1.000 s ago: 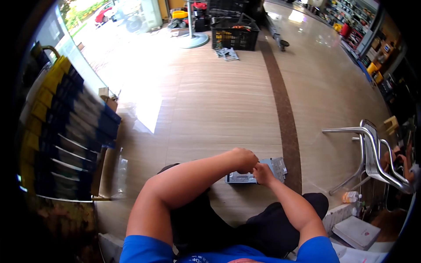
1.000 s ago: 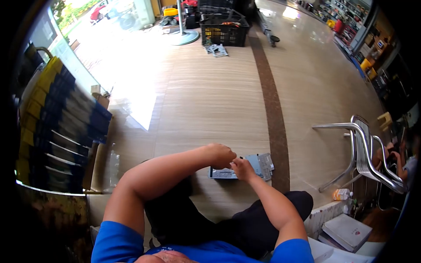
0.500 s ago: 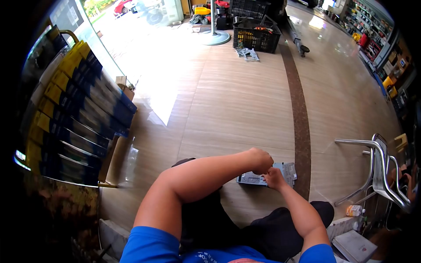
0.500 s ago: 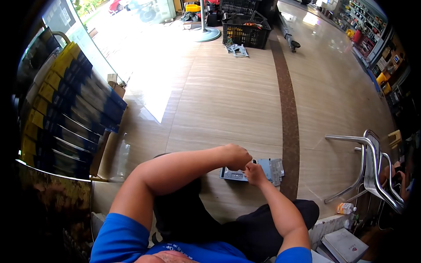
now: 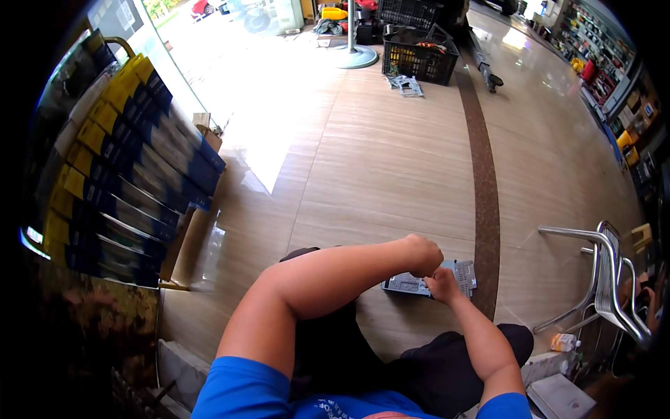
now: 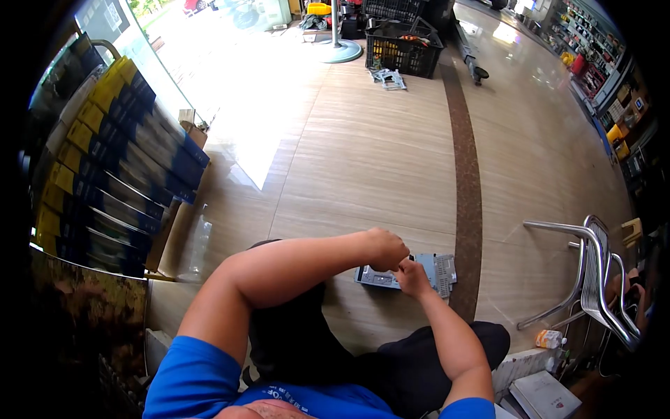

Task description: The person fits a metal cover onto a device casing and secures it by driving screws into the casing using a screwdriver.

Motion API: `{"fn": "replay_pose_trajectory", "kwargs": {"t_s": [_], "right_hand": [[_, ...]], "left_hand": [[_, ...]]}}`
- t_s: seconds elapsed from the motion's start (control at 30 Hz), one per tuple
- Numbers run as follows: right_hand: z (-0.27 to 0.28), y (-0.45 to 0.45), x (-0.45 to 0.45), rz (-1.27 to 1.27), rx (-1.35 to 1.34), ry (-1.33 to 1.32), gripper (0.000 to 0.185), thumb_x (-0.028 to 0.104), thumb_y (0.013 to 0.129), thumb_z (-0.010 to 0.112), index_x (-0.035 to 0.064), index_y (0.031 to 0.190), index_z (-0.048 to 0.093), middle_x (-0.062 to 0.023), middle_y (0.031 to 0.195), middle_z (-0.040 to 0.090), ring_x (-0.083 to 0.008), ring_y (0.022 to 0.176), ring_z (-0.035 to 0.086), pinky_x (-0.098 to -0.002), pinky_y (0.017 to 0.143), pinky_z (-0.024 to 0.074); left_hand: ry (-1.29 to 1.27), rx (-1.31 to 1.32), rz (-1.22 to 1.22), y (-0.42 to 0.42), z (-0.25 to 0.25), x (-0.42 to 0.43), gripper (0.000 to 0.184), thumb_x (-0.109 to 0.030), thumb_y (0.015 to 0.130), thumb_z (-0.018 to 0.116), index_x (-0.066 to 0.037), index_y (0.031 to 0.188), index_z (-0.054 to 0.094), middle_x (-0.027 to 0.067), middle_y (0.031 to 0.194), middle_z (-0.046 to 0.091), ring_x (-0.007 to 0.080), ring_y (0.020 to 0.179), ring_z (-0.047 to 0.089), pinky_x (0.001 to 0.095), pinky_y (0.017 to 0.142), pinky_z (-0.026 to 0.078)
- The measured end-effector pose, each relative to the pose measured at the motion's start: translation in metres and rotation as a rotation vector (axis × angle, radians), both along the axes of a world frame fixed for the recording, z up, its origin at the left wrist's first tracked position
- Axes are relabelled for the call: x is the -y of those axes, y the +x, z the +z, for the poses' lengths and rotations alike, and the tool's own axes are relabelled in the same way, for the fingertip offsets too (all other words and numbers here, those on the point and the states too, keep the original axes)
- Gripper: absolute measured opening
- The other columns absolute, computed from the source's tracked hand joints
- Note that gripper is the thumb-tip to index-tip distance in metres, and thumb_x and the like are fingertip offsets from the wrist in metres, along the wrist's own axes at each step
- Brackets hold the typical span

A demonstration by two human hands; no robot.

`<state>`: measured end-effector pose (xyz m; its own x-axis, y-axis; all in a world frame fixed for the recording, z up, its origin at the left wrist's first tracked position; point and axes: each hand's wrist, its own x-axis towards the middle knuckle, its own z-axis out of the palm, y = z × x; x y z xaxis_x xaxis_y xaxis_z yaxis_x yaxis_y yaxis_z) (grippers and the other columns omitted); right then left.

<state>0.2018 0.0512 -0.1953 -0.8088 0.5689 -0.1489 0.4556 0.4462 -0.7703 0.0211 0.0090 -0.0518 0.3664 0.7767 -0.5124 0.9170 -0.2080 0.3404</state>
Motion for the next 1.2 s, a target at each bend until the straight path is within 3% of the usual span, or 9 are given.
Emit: {"fn": "replay_pose_trajectory", "kwargs": {"t_s": [0.1,0.27,0.37,0.5,0.57,0.8,0.87,0.97,1.2], "right_hand": [[-0.003,0.000,0.003,-0.010,0.002,-0.064,0.011,0.004,0.085,0.059,-0.0019,0.092,0.066,-0.0101,0.072,0.069,-0.0149,0.064,0.067,-0.0302,0.058,0.0524],[-0.011,0.003,-0.001,-0.059,0.002,-0.119,0.010,0.010,0.086,0.064,0.0010,0.084,0.060,-0.0159,0.067,0.062,-0.0250,0.064,0.066,-0.0373,0.058,0.0488],[-0.009,0.002,-0.003,-0.011,-0.005,0.008,0.010,0.005,0.084,0.060,-0.0019,0.087,0.066,-0.0118,0.071,0.069,-0.0173,0.063,0.068,-0.0314,0.056,0.0524],[0.002,-0.001,0.001,-0.097,-0.010,-0.004,0.009,0.007,0.083,0.062,-0.0015,0.082,0.064,-0.0133,0.070,0.068,-0.0202,0.063,0.069,-0.0334,0.057,0.0525],[0.007,-0.001,0.001,-0.104,-0.032,0.008,0.019,0.017,0.084,0.070,0.0008,0.085,0.060,-0.0187,0.072,0.063,-0.0339,0.068,0.065,-0.0390,0.058,0.0486],[0.035,-0.008,0.008,-0.052,-0.007,0.025,0.020,0.018,0.085,0.071,0.0017,0.091,0.062,-0.0194,0.077,0.064,-0.0309,0.072,0.066,-0.0371,0.063,0.0491],[0.040,-0.009,0.009,-0.050,-0.060,-0.026,0.017,0.013,0.082,0.067,-0.0017,0.085,0.059,-0.0184,0.069,0.062,-0.0221,0.063,0.065,-0.0370,0.059,0.0472],[0.033,-0.006,0.008,-0.047,-0.078,-0.064,0.014,0.011,0.082,0.065,-0.0018,0.085,0.060,-0.0174,0.068,0.063,-0.0195,0.063,0.064,-0.0362,0.059,0.0479],[0.025,-0.005,0.005,-0.033,-0.071,-0.047,0.011,0.007,0.082,0.064,-0.0027,0.085,0.061,-0.0158,0.069,0.065,-0.0195,0.065,0.066,-0.0344,0.061,0.0500]], "left_hand": [[-0.008,-0.004,-0.005,0.000,-0.004,-0.002,0.028,-0.026,0.085,0.067,-0.008,0.107,0.069,0.0154,0.110,0.069,0.0303,0.108,0.064,0.0417,0.087,0.052],[0.035,0.017,0.042,0.001,-0.008,-0.001,0.029,-0.019,0.078,0.072,-0.007,0.104,0.073,0.0149,0.111,0.069,0.0291,0.105,0.066,0.0397,0.084,0.054],[0.018,-0.003,0.026,0.001,-0.004,-0.002,0.029,-0.022,0.081,0.070,-0.008,0.106,0.071,0.0146,0.111,0.069,0.0294,0.106,0.065,0.0405,0.085,0.053],[-0.015,0.001,0.023,0.001,-0.002,-0.002,0.029,-0.027,0.085,0.067,-0.010,0.108,0.070,0.0133,0.110,0.069,0.0298,0.107,0.064,0.0414,0.087,0.052],[-0.009,0.001,0.018,0.001,-0.004,-0.002,0.028,-0.028,0.085,0.068,-0.010,0.107,0.070,0.0133,0.109,0.069,0.0298,0.107,0.064,0.0414,0.087,0.052],[0.013,-0.020,0.018,0.001,-0.001,-0.001,0.027,-0.030,0.084,0.069,-0.009,0.102,0.071,0.0138,0.106,0.070,0.0299,0.105,0.065,0.0409,0.085,0.053],[0.013,-0.020,-0.002,0.001,-0.001,-0.002,0.027,-0.029,0.085,0.069,-0.008,0.102,0.071,0.0139,0.106,0.070,0.0301,0.104,0.065,0.0410,0.085,0.053],[0.025,-0.014,-0.026,0.000,-0.005,-0.002,0.027,-0.029,0.085,0.069,-0.007,0.100,0.071,0.0142,0.105,0.070,0.0304,0.104,0.065,0.0412,0.085,0.053],[0.025,-0.013,-0.001,0.001,0.000,-0.002,0.025,-0.022,0.082,0.068,-0.010,0.105,0.073,0.0131,0.111,0.069,0.0283,0.105,0.066,0.0398,0.084,0.054]]}}
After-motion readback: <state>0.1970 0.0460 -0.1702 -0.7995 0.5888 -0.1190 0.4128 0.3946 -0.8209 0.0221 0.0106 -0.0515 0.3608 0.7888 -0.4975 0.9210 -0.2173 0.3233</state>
